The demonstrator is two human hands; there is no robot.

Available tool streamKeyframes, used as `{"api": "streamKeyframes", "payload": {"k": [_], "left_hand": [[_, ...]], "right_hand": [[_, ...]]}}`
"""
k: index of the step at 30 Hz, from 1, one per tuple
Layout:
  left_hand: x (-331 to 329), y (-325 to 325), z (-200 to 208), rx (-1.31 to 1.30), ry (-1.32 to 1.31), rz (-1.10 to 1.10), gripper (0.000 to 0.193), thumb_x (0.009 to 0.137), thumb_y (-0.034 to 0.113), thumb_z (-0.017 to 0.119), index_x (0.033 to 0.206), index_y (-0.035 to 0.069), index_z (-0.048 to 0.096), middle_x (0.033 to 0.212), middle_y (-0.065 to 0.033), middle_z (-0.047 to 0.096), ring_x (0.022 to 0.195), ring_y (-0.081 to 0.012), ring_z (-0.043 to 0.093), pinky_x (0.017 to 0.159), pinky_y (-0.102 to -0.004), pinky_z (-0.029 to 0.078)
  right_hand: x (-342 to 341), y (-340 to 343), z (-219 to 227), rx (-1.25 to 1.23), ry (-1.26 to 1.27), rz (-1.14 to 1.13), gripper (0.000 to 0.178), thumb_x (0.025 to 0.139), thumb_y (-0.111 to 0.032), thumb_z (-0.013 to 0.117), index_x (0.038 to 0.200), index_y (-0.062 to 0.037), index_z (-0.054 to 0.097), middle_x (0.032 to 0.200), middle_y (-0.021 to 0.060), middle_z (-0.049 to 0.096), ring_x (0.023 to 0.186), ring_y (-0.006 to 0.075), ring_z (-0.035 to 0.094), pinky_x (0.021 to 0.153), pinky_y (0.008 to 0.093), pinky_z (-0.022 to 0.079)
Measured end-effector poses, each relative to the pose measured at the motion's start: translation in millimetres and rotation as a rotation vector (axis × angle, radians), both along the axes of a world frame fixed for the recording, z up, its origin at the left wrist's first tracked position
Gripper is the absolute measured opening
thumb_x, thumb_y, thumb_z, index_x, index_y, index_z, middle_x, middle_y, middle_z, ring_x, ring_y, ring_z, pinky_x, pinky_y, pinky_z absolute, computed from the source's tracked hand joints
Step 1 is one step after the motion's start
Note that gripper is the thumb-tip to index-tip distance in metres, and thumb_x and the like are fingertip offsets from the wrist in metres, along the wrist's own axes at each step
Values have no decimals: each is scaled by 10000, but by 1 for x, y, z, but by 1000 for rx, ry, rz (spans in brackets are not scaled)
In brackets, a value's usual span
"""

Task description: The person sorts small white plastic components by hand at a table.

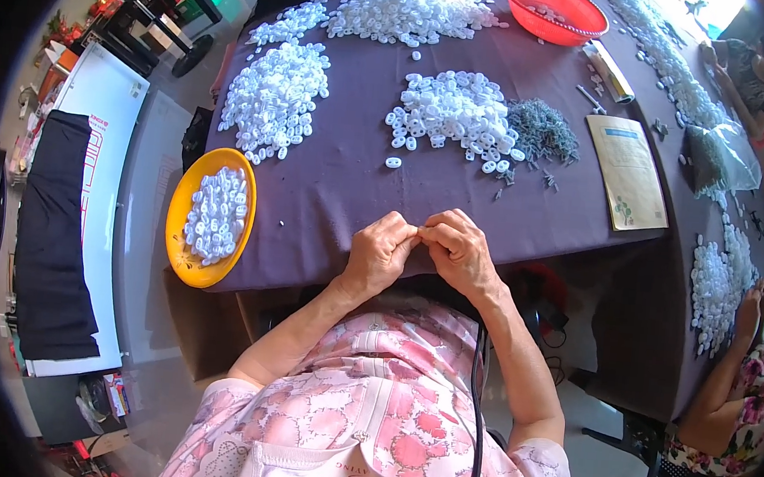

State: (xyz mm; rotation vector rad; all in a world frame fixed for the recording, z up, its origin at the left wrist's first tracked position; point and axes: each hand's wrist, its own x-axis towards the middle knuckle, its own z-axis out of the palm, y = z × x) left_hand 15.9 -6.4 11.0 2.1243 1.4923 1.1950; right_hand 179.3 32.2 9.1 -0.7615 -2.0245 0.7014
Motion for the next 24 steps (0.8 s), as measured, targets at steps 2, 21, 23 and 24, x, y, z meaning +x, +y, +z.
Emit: {"api": "streamKeyframes", "payload": {"k": [2, 21, 23, 24], "left_hand": [[0, 0, -2, 5, 23, -3, 41, 783, 44, 630, 771, 46, 591, 746, -88, 536, 704, -276, 589, 605, -367, 486], [-9, 13, 8, -390, -282, 24, 157, 871, 107, 599, 825, -37, 644, 744, -86, 648, 685, -122, 590, 620, -272, 456], [-10, 14, 8, -405, -302, 19, 158, 871, 109, 599, 823, -35, 642, 737, -84, 643, 681, -120, 587, 617, -271, 455], [-10, 15, 9, -422, -318, 13, 159, 872, 111, 598, 821, -34, 639, 731, -81, 639, 678, -118, 583, 615, -271, 453]], "right_hand": [[0, 0, 0, 9, -11, 2, 195, 664, 90, 631, 826, -19, 632, 855, 84, 615, 790, 264, 593, 684, 338, 494], [-1, -1, 9, -17, -67, -52, 387, 683, 4, 722, 1056, -38, 630, 971, 110, 631, 862, 269, 626, 737, 336, 514], [-3, -1, 7, -24, -54, -62, 351, 687, 12, 714, 1028, -36, 643, 954, 105, 638, 856, 266, 628, 738, 332, 513], [-3, 0, 7, -22, -58, -60, 351, 687, 12, 714, 1028, -36, 643, 954, 105, 638, 856, 266, 628, 738, 332, 513]]}}
